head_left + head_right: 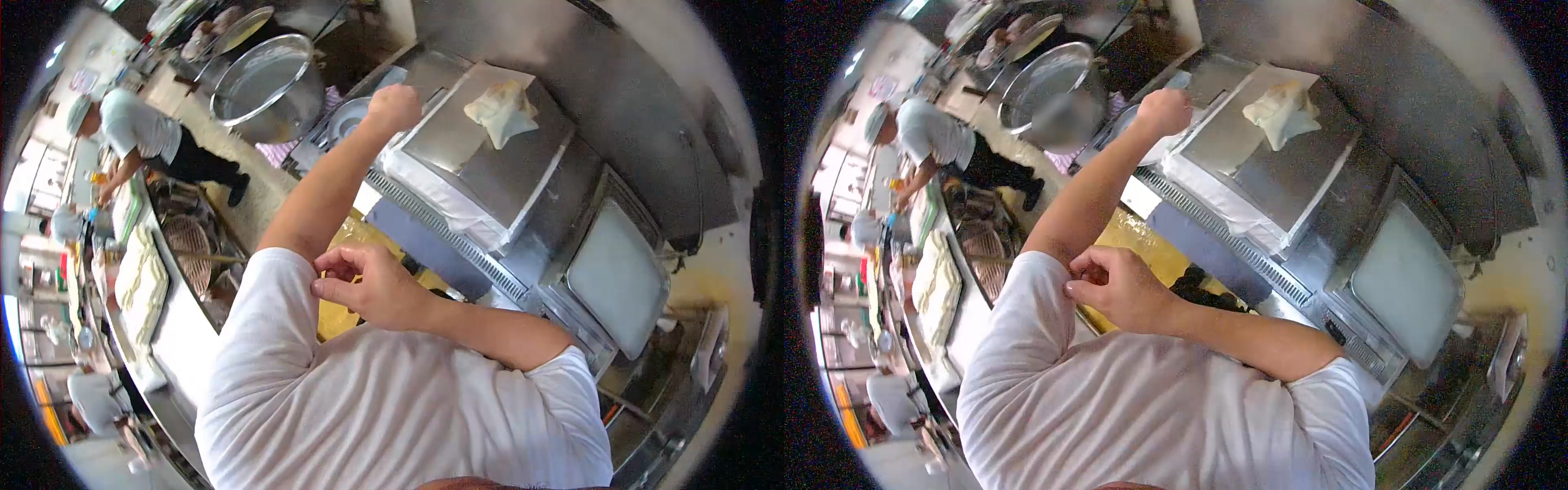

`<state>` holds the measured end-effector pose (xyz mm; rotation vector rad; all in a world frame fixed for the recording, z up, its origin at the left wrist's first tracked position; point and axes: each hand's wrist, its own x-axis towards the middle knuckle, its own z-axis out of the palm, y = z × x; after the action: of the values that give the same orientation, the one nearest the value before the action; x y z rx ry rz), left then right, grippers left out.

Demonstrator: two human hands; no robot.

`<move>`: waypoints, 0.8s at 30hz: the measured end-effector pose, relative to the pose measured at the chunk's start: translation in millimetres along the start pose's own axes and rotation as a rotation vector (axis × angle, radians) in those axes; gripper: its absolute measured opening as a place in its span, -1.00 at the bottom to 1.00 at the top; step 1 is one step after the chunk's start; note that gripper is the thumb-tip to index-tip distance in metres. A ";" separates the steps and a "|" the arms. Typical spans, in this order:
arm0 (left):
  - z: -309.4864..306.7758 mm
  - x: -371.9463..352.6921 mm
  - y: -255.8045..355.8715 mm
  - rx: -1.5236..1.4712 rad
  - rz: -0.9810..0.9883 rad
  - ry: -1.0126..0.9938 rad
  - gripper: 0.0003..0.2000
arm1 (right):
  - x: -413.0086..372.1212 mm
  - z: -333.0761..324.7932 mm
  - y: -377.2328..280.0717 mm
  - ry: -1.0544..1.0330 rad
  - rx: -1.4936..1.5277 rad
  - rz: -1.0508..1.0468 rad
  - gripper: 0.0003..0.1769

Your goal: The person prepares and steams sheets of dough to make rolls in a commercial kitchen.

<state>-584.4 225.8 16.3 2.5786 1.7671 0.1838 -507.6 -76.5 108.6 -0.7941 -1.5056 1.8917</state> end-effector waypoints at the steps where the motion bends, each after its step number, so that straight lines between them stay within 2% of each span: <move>1: -3.6 -11.1 0.8 0.023 -0.020 -0.006 -0.71 | -7.0 4.8 2.1 -0.014 -0.033 -0.044 -0.67; 3: -16.0 -31.7 0.8 0.037 -0.066 0.022 -0.73 | -20.5 10.8 -1.7 -0.057 -0.069 -0.092 -0.68; 6: -42.2 -59.3 -1.1 0.064 -0.173 -0.059 -0.72 | -39.0 17.9 -14.5 -0.180 -0.035 -0.034 -0.77; 8: -56.5 -75.9 -6.7 0.081 -0.215 -0.048 -0.73 | -46.9 23.5 -13.3 -0.303 0.191 -0.087 -0.87; 9: -61.0 -83.3 -12.6 0.092 -0.234 -0.037 -0.73 | -51.8 23.4 -17.6 -0.331 0.191 -0.081 -0.87; 11: -66.9 -92.3 -28.2 0.114 -0.217 -0.020 -0.73 | -67.5 20.5 -38.2 -0.545 0.547 0.098 -0.81; 12: -75.8 -97.5 -32.0 0.123 -0.227 -0.020 -0.73 | -76.5 21.5 -50.8 -0.573 0.551 0.131 -0.81; 13: -82.8 -99.1 -37.9 0.154 -0.247 -0.058 -0.73 | -84.3 23.1 -66.4 -0.636 0.683 0.202 -0.72; 14: -90.7 -108.6 -41.4 0.179 -0.253 0.026 -0.74 | -90.0 26.2 -77.6 -0.691 0.816 0.279 -0.63; 15: -96.0 -105.2 -50.1 0.164 -0.300 -0.026 -0.73 | -94.7 29.4 -83.0 -0.713 0.818 0.322 -0.63; 17: -113.1 -119.2 -56.3 0.142 -0.290 0.072 -0.64 | -100.3 38.6 -88.3 -0.782 0.936 0.257 -0.63; 18: -115.3 -131.7 -59.5 0.124 -0.332 0.059 -0.64 | -100.9 46.3 -89.4 -0.796 0.942 0.305 -0.63; 20: -123.0 -150.5 -66.4 0.149 -0.329 0.112 -0.71 | -101.4 62.5 -87.5 -0.910 1.277 0.286 -0.70; 21: -128.8 -159.4 -71.5 0.167 -0.325 0.141 -0.74 | -101.7 76.8 -68.7 -0.919 1.279 0.329 -0.70; 24: -159.5 -191.2 -94.7 0.253 -0.306 0.244 -0.82 | -107.6 131.5 22.2 -1.228 1.762 -0.249 -0.24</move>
<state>-756.8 73.1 150.2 2.4839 2.3883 0.2984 -539.0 -244.5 120.7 1.3993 0.1943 2.4841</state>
